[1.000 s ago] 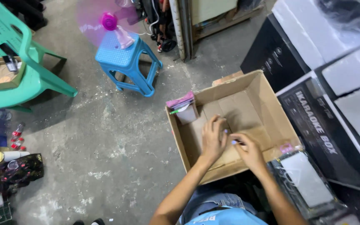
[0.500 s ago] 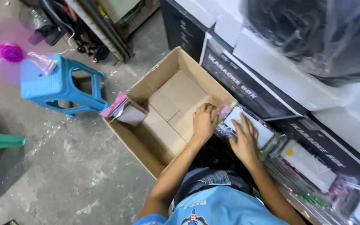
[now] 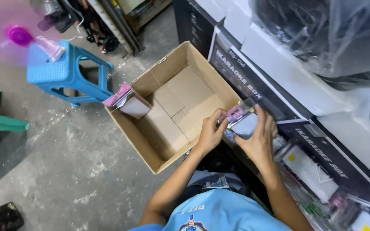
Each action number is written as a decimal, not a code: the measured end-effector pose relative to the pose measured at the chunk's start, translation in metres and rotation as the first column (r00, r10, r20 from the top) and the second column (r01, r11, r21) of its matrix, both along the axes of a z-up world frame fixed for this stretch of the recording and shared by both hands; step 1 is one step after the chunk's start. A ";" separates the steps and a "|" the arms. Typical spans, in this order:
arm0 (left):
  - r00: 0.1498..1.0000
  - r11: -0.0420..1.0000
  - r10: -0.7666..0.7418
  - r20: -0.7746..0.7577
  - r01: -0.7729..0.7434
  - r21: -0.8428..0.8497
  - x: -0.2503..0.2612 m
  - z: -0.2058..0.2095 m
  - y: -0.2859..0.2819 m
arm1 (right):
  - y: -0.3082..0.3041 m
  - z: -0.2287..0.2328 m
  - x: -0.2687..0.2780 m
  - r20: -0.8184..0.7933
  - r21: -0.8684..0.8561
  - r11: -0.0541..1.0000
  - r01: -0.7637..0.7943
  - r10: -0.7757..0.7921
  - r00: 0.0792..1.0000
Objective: Packing small retail items such as phone cases into a cardboard box.
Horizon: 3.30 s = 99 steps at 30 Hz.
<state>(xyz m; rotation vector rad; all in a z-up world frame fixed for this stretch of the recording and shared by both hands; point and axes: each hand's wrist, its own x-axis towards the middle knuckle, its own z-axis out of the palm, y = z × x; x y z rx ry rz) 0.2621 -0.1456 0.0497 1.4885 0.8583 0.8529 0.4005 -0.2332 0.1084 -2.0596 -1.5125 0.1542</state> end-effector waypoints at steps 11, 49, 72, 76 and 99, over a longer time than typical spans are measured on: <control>0.942 0.966 0.226 0.249 -0.183 -0.183 -0.111 0.061 -0.001 | 0.064 0.018 -0.070 -0.366 0.274 0.913 -0.303 0.390 0.845; 0.190 0.525 0.850 -0.491 -0.380 0.761 -0.266 -0.083 0.115 | 0.247 -0.127 -0.227 -0.462 0.134 0.664 -0.736 0.699 0.546; 0.959 0.999 -0.016 -0.283 0.029 0.042 -0.037 -0.010 -0.014 | -0.031 -0.064 0.032 -0.041 -0.050 0.996 0.068 -0.070 0.997; 0.935 0.978 -0.049 -0.352 0.116 0.172 -0.021 -0.035 -0.005 | -0.043 -0.080 0.036 0.054 -0.112 0.983 0.148 -0.143 0.988; 0.954 0.982 0.122 0.274 -0.076 -0.171 -0.062 0.042 -0.020 | 0.003 0.024 0.011 -0.454 -0.044 0.976 -0.213 0.170 0.875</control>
